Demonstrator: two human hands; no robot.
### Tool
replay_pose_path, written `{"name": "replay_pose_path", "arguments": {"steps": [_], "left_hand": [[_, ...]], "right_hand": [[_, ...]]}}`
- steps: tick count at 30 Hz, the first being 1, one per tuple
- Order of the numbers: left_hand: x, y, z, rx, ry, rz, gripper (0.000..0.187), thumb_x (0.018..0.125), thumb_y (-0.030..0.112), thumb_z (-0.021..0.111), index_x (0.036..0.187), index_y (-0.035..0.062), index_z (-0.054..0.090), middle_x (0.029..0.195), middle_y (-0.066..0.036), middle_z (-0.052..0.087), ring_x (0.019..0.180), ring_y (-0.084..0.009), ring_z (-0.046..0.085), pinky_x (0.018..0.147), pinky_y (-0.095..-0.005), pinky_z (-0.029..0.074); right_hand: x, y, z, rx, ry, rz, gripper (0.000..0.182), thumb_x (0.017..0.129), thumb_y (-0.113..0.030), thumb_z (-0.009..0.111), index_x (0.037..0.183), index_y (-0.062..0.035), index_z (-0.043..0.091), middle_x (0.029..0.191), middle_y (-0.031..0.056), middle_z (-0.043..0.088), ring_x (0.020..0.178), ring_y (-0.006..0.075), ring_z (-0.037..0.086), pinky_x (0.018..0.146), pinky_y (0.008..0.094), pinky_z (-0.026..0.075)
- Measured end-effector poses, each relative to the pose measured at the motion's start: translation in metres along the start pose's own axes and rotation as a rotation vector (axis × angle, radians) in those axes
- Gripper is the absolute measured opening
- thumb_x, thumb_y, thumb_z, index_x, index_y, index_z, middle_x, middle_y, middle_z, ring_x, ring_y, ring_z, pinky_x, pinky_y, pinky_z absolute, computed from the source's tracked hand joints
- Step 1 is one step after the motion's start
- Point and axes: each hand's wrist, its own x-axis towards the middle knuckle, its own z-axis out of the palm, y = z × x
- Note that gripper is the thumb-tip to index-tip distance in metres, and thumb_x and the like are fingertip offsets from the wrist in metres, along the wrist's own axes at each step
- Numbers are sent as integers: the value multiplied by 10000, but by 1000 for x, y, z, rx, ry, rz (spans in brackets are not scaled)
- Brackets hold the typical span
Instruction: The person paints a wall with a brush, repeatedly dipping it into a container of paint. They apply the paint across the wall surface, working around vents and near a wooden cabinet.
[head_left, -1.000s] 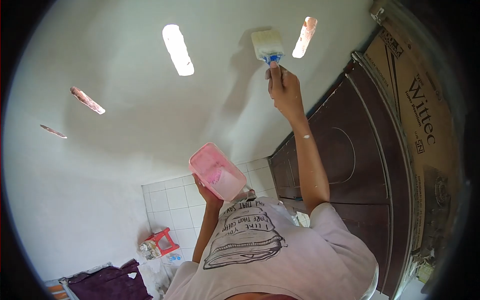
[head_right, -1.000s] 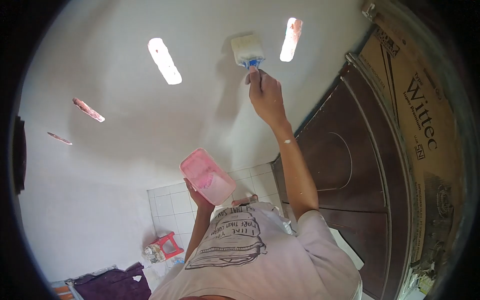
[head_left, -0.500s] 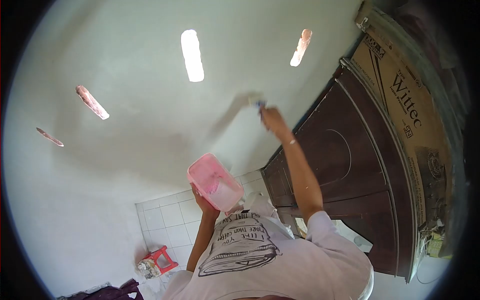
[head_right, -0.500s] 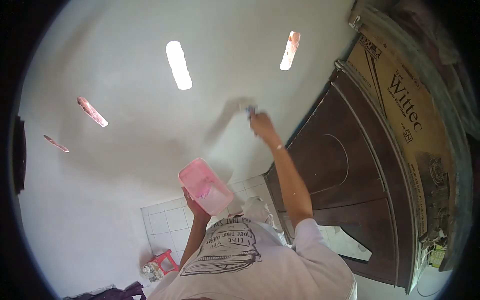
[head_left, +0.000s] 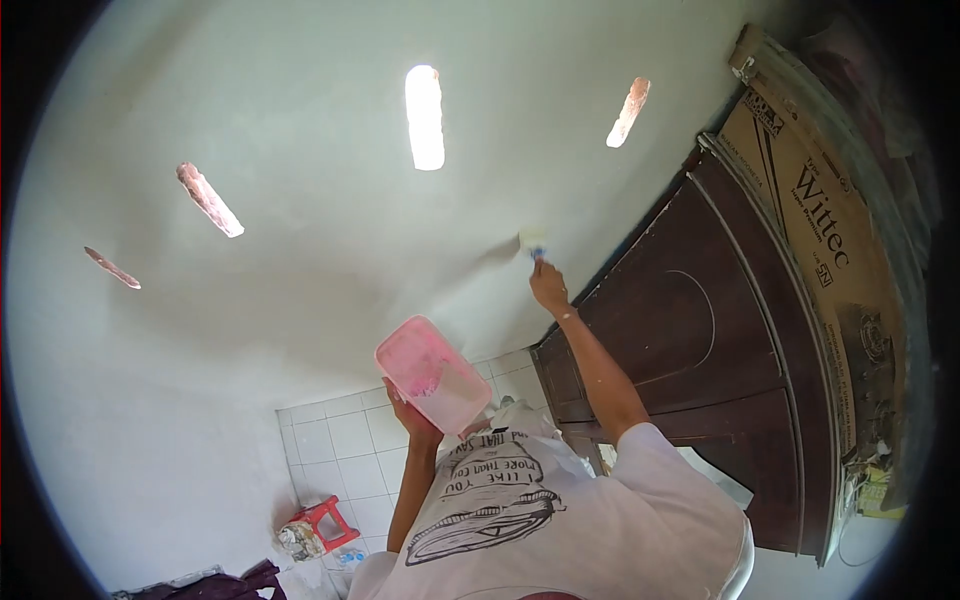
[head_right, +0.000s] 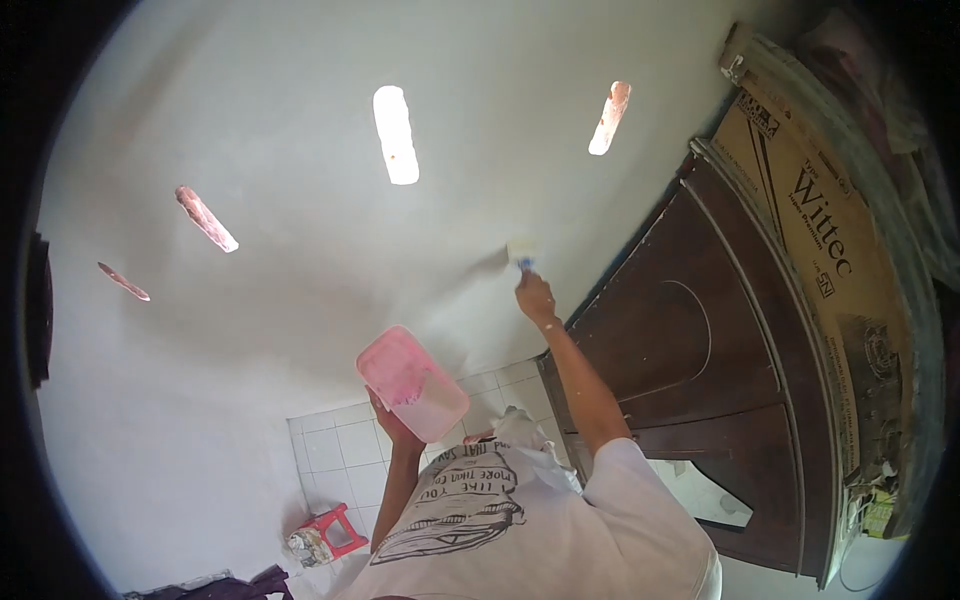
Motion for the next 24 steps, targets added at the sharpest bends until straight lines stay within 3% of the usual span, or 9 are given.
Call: {"name": "replay_pose_path", "arguments": {"steps": [2,9,13,16,18,20,22,23,24], "left_hand": [[-5,0,-6,30,82,20,595,1007,586,386,1412,153,443,1345,-70,543,1229,-286,539,1004,-485,486],[-8,3,-7,-57,104,-86,602,1006,538,390,1443,126,421,1356,-111,551,1189,-318,585,978,-483,519],[-2,-3,-25,105,-26,61,637,1001,565,379,1469,133,393,1395,-115,528,1222,-329,573,1001,-495,515],[0,-4,-18,100,10,69,647,1001,580,365,1479,145,379,1403,-120,523,1239,-330,562,1016,-503,505],[-2,-6,-18,106,50,93,649,1002,582,356,1484,147,373,1401,-125,525,1239,-330,562,1019,-504,503],[-3,-6,-24,52,36,93,652,1005,581,334,1481,137,374,1380,-144,538,1223,-340,572,1010,-510,503],[-1,-7,-29,55,26,84,661,1003,588,328,1480,132,374,1371,-153,542,1215,-349,574,1001,-513,506],[-1,-7,-30,59,17,79,671,1001,594,323,1478,126,373,1361,-163,546,1208,-358,577,991,-516,509],[0,-8,-28,59,13,75,671,1001,594,323,1478,126,373,1361,-163,546,1208,-358,577,991,-516,509]], "right_hand": [[-7,12,-15,119,-308,319,392,1025,-305,425,997,17,646,698,212,664,554,334,660,575,459,559],[0,-147,-207,470,-72,-149,507,1052,-406,430,761,-21,585,513,34,478,421,146,492,425,333,418],[13,-151,-199,548,88,-259,534,1076,-410,370,720,-39,512,501,29,431,413,141,447,422,360,365],[33,-73,-89,270,197,-296,514,1072,-373,343,845,26,574,786,317,605,798,552,549,731,588,433],[19,-31,-44,204,151,-254,462,1063,-328,361,882,28,594,852,324,627,874,553,571,771,612,440],[17,0,-36,149,-1,-126,465,1056,-348,398,860,21,601,729,260,648,697,466,636,648,550,494],[14,-2,-63,286,-494,148,481,1046,-396,434,833,-2,609,609,129,609,507,264,600,489,415,478],[12,-30,-89,306,-385,146,496,1036,-437,454,821,-19,612,574,35,544,443,127,499,419,308,408],[22,-49,-111,353,-299,119,512,1033,-444,459,822,-5,618,570,50,550,436,157,508,421,324,414]]}}
